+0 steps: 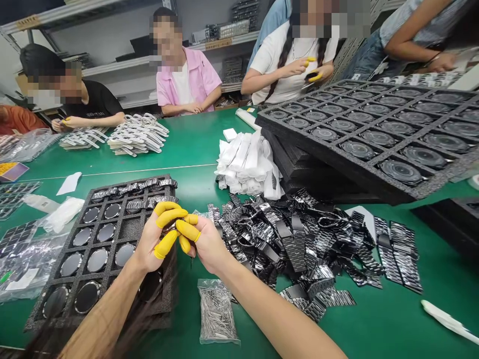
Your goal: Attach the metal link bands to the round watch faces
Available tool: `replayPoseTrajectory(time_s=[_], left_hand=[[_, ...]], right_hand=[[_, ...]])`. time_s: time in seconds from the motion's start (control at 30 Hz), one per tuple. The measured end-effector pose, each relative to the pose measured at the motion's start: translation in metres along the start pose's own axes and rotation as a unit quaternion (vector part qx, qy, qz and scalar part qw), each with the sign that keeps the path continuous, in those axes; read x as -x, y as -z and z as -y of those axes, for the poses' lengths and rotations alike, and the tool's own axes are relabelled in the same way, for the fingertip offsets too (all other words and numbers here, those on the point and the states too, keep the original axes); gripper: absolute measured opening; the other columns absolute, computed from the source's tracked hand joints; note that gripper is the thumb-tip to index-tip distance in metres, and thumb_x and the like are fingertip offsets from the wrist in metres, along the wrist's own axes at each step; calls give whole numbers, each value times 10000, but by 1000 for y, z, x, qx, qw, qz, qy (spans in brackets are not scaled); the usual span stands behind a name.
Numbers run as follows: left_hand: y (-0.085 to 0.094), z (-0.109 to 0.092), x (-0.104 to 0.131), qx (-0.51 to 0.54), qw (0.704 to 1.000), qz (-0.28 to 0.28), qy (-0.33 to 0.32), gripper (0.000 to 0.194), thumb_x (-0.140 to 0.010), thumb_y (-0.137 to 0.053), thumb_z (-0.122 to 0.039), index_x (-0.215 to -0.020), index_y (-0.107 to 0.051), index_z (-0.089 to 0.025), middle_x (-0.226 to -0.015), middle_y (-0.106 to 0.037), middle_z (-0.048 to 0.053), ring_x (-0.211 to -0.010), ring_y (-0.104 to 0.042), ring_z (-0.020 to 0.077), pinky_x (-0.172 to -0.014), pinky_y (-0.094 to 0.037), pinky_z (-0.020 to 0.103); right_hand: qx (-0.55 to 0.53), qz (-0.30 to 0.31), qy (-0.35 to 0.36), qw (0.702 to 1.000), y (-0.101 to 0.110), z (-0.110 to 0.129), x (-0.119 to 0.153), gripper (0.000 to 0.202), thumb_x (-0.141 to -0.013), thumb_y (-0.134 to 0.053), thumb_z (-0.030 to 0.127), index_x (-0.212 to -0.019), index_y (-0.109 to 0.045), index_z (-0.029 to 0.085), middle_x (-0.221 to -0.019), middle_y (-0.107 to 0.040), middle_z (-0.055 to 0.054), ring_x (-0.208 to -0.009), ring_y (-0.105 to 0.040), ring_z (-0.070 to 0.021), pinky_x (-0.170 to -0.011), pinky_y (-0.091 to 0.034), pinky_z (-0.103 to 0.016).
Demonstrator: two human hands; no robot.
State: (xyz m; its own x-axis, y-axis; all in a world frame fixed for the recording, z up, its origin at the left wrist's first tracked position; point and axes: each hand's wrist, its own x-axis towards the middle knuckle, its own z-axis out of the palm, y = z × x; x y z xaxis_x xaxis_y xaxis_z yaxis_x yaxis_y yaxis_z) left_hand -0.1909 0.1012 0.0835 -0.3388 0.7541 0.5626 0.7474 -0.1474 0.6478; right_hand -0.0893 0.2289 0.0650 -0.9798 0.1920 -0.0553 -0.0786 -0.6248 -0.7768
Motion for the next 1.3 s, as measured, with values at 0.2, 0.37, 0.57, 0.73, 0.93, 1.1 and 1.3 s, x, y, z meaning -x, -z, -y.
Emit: replayPoseTrajectory(time_s=[0.2, 0.37, 0.57, 0.73, 0.93, 1.1, 1.3], left_hand=[[1, 0, 0, -16, 1000, 0, -10, 328, -1036, -520, -281, -1347, -618, -242, -1216, -596, 112, -1127, -619, 253, -972, -558, 435], [4, 1, -1, -41, 998, -39, -8, 314, -1008, -633, -259, -1321, -640, -242, -1176, -680, 93, -1062, -667, 223, -911, -569, 380], [21, 16, -9, 47, 952, -293, 74, 188, -907, -829, -289, -995, -666, -258, -1018, -731, 3, -938, -712, 165, -887, -564, 329], [32, 16, -11, 129, 911, -377, 111, 223, -995, -720, -355, -1079, -527, -281, -1309, -731, 42, -760, -737, 130, -648, -576, 268], [-1, 4, -1, 73, 988, -66, 120, 239, -881, -825, -322, -1041, -673, -230, -1107, -767, 82, -1033, -738, 242, -915, -606, 409], [-16, 2, -3, 257, 917, -37, 301, 299, -880, -804, -411, -998, -607, -219, -895, -735, 24, -849, -721, 197, -775, -581, 330], [5, 10, -12, 353, 848, -186, 349, 397, -832, -864, -475, -959, -656, -161, -790, -734, 20, -684, -642, 118, -648, -493, 231]], right_hand=[[10, 2, 7, 1000, 1, -1, 0, 457, -822, -841, 583, -773, -628, 181, -474, -534, 63, -376, -356, -61, -392, -235, -204], [-9, 9, -3, 1000, 2, 3, -2, 489, -843, -803, 637, -811, -580, 203, -506, -545, 67, -380, -372, -65, -388, -272, -195], [169, 129, -94, 973, 6, 11, 7, 353, -964, -697, 538, -1107, -617, 225, -948, -747, -35, -612, -653, -118, -494, -490, -201], [259, 135, -148, 945, 9, 9, 7, 145, -1012, -592, 360, -1001, -600, 216, -740, -712, 6, -470, -580, -105, -457, -466, -218], [131, -68, -13, 989, 17, 26, -2, 481, -800, -831, 531, -1051, -559, 223, -591, -640, 65, -390, -486, -99, -370, -340, -198], [185, -115, 40, 975, 31, 33, 28, 416, -878, -801, 494, -1138, -575, 260, -789, -702, 23, -562, -628, -152, -481, -464, -251], [704, 188, -123, 673, 42, 11, 92, 149, -986, -602, 122, -944, -722, 201, -959, -744, -103, -872, -707, -258, -734, -491, -357]])
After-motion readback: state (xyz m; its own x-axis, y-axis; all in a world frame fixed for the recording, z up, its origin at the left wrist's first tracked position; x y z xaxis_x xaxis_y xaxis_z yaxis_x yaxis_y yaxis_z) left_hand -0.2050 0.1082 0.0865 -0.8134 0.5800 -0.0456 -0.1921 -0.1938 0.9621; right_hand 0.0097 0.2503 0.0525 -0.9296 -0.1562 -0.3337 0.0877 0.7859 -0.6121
